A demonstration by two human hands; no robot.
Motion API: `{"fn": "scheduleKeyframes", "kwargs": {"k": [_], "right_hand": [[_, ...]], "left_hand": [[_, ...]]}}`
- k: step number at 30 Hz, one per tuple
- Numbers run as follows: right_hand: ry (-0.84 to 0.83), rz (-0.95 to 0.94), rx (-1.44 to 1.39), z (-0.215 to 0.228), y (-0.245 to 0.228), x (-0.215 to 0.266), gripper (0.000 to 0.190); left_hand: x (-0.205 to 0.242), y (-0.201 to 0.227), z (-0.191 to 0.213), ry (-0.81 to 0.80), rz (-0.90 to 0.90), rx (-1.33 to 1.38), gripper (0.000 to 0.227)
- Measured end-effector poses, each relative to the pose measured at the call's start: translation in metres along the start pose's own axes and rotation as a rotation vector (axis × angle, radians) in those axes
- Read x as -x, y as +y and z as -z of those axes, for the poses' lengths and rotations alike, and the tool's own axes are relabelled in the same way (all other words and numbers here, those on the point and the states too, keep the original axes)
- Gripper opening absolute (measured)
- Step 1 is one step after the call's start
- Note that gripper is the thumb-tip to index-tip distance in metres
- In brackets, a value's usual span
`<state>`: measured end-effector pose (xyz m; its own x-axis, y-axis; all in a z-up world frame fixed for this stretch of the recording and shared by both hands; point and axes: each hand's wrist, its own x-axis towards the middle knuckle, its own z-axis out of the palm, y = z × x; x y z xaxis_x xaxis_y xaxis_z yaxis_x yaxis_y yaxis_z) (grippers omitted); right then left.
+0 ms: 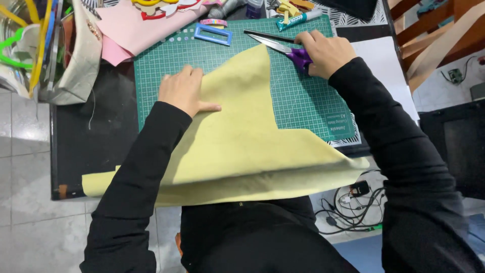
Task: Tracing patterns on leather using a pencil and then cutting the leather with scissors.
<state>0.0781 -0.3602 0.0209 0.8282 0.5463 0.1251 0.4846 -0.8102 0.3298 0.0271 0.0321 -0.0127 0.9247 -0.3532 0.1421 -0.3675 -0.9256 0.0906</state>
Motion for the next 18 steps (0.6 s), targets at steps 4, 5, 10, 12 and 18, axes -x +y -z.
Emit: {"fn": "scheduleKeyframes", "kwargs": {"k": [4,5,10,12,18], "right_hand": [[0.006,-0.013,0.111,0.028,-0.007,0.022,0.068],[0.004,-0.025,0.084,0.041,-0.007,0.03,0.067],[0.035,-0.12,-0.477,0.09,-0.029,0.083,0.034],[0.015,-0.208,-0.841,0.102,-0.047,0.095,0.032],[-0.24,-0.298,-1.113,0.093,-0.073,0.127,0.038]], "left_hand": [[0.012,0.003,0.017,-0.071,-0.041,0.198,0.054],[0.014,0.003,0.023,-0.08,-0.057,0.274,0.041],[0.024,0.008,0.055,-0.032,-0.106,0.372,0.034],[0.023,0.01,0.058,-0.028,-0.12,0.376,0.034],[0.034,0.018,0.083,-0.04,-0.091,0.392,0.026]]}}
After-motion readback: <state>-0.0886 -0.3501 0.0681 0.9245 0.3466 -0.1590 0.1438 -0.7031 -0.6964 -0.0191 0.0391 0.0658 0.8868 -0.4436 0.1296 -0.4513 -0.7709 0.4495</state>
